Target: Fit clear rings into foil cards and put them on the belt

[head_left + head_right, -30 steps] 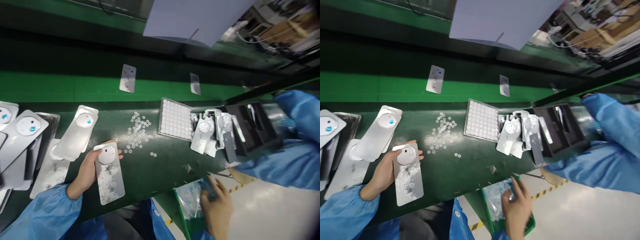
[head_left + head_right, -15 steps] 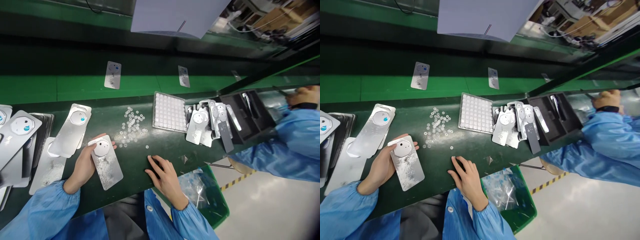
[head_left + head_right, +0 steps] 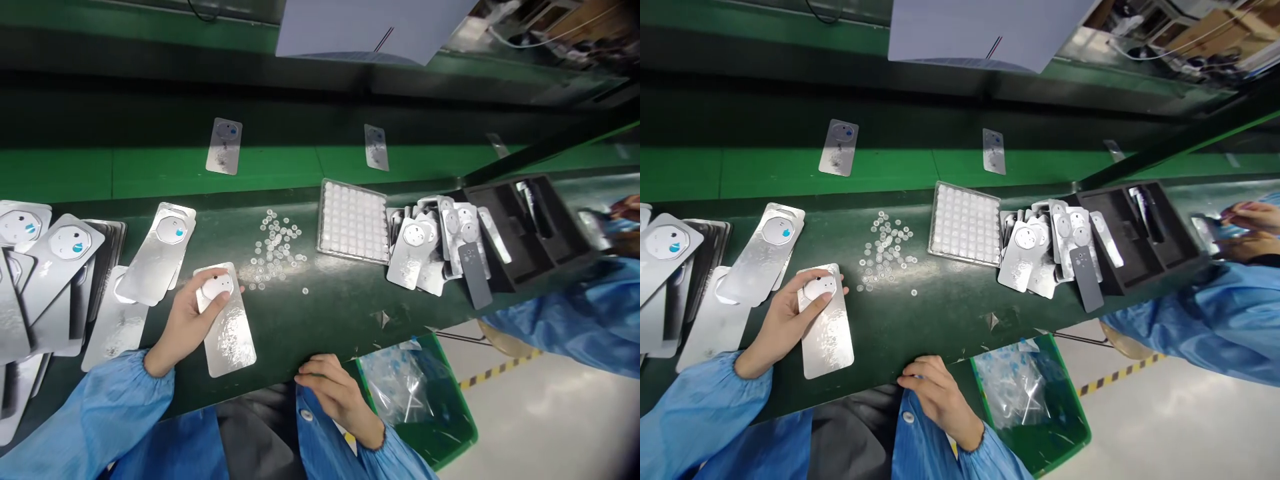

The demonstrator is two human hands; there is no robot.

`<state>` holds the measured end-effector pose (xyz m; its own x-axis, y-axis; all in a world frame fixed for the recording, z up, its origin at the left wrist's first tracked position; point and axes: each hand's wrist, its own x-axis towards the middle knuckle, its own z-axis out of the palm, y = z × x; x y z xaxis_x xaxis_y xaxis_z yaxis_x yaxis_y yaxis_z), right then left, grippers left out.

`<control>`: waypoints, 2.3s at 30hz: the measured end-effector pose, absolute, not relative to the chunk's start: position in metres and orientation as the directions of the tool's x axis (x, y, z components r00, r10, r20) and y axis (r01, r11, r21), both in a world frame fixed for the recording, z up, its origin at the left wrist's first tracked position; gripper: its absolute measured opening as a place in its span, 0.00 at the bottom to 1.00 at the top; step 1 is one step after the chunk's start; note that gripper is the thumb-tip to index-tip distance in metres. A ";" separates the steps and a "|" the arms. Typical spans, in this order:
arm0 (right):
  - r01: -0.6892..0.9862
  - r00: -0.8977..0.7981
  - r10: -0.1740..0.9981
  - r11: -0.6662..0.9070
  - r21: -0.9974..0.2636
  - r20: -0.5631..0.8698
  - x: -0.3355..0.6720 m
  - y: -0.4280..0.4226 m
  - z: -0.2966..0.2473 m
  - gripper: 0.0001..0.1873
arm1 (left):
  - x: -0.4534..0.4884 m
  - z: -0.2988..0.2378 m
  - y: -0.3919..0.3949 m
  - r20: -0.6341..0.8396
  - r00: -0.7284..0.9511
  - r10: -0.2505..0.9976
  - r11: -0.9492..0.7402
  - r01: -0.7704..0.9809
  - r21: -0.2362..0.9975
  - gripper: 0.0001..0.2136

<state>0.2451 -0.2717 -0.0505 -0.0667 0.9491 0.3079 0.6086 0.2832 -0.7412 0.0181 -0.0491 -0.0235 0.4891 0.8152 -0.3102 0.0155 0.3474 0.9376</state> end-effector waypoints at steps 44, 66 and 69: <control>0.225 0.158 0.959 -0.267 -0.937 -0.235 0.192 -0.122 0.020 0.18 | 0.018 -0.019 -0.073 -0.188 0.429 0.883 0.235 -0.059 0.970 0.25; 0.331 0.168 0.942 -0.332 -0.883 -0.291 0.192 -0.109 0.018 0.25 | 0.011 -0.014 -0.065 -0.270 0.509 0.817 0.339 -0.045 0.940 0.42; 0.203 0.084 0.936 -0.351 -0.914 -0.341 0.203 -0.106 0.010 0.27 | 0.008 -0.021 -0.058 -0.319 0.480 0.817 0.380 -0.034 0.924 0.30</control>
